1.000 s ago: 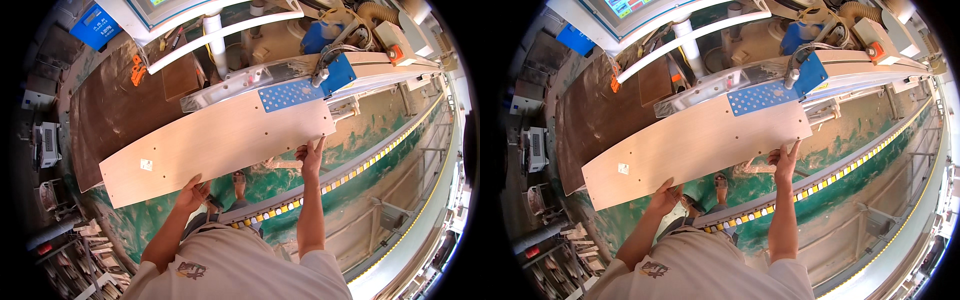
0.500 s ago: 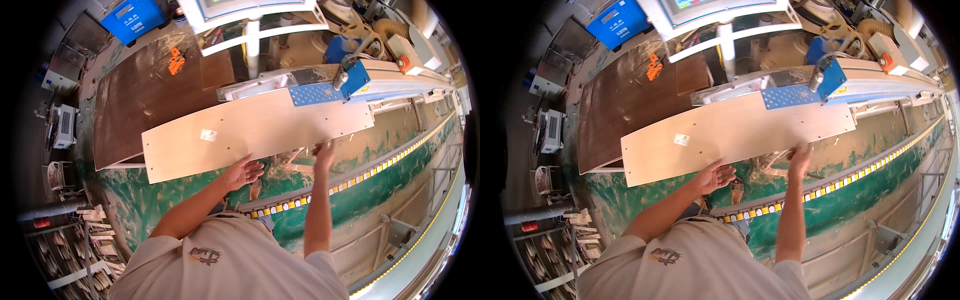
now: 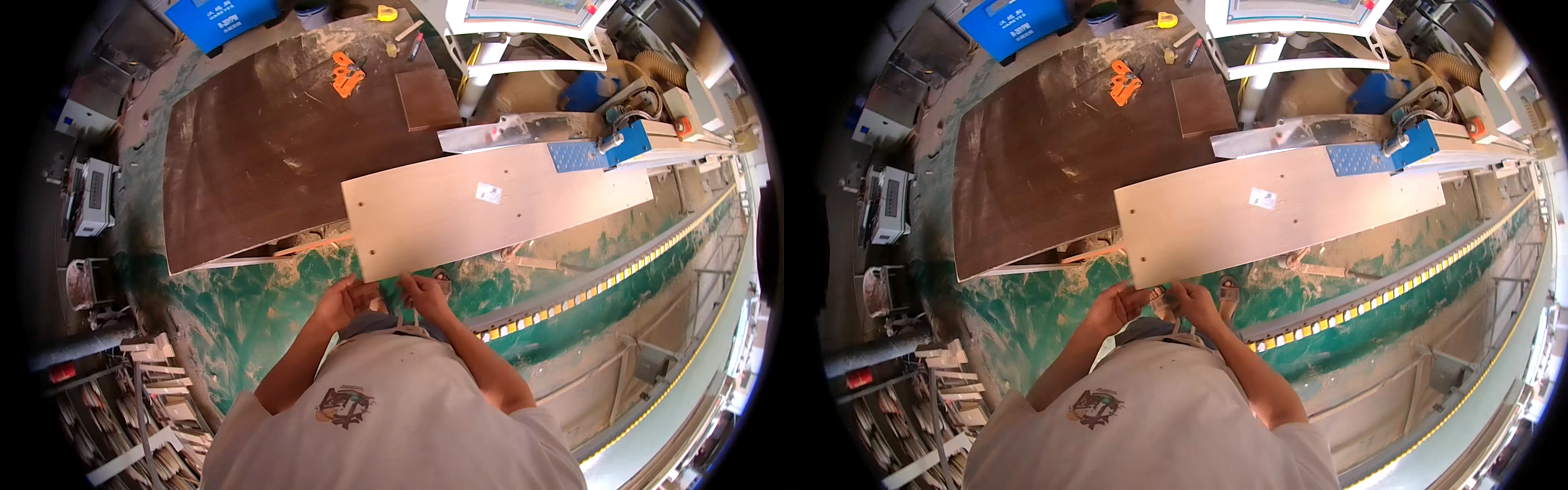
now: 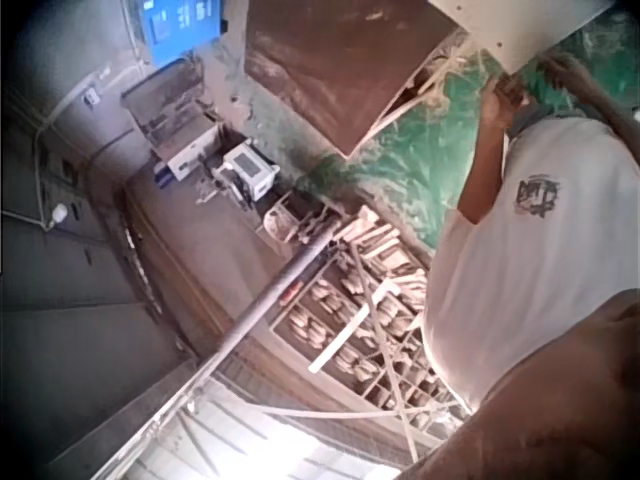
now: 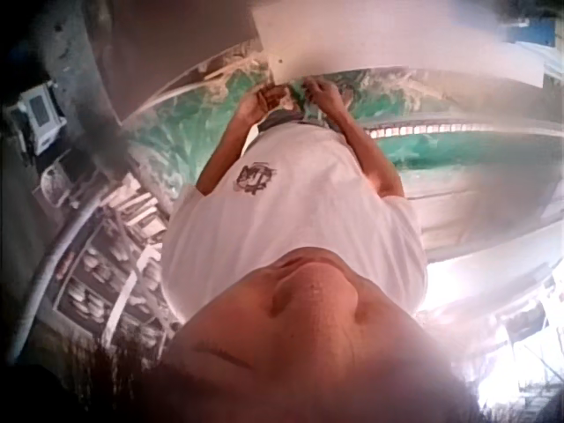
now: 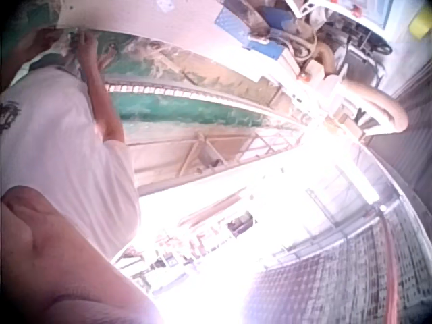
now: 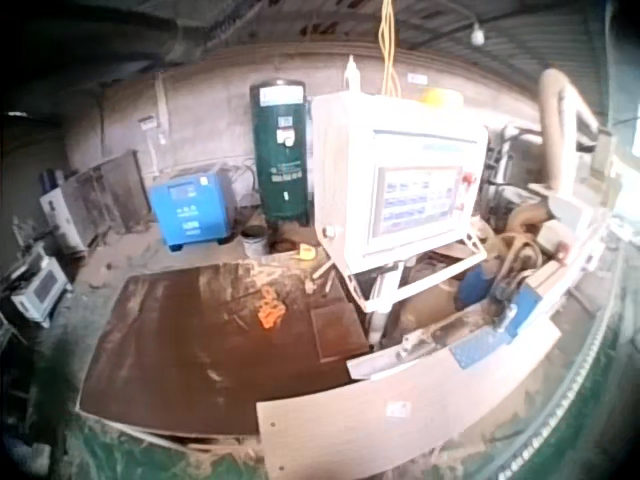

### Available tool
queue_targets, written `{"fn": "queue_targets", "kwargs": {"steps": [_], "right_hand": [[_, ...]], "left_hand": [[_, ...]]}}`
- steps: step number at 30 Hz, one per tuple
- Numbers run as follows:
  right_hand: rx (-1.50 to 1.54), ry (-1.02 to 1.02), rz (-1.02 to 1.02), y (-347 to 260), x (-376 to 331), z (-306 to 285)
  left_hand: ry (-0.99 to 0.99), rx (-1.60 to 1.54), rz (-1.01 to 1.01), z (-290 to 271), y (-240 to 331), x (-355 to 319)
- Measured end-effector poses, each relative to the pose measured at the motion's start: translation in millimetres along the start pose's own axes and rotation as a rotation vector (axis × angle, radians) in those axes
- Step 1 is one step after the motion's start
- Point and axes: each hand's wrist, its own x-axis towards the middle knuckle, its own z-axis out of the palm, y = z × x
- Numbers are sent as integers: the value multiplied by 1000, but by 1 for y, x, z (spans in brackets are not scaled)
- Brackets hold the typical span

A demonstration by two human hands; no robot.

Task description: The person picks up several wooden panels from a workbench and feeds them into a woodworking machine, then moves to a separate stack to organize larger wooden panels.

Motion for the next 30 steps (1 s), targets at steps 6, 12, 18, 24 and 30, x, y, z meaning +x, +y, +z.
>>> {"fn": "queue_targets", "kwargs": {"steps": [6,12,18,24,30], "right_hand": [[191,45,152,-22,6,37],[272,268,190,-29,6,-1],[303,365,234,-35,2,-47],[322,433,239,-35,-4,-95],[197,597,81,-47,-2,-133]], "left_hand": [[98,-27,199,-51,67,5],[317,140,232,-101,104,27],[285,288,60,-134,92,67],[258,601,-89,-61,85,108],[64,1273,-98,-14,87,177]]}}
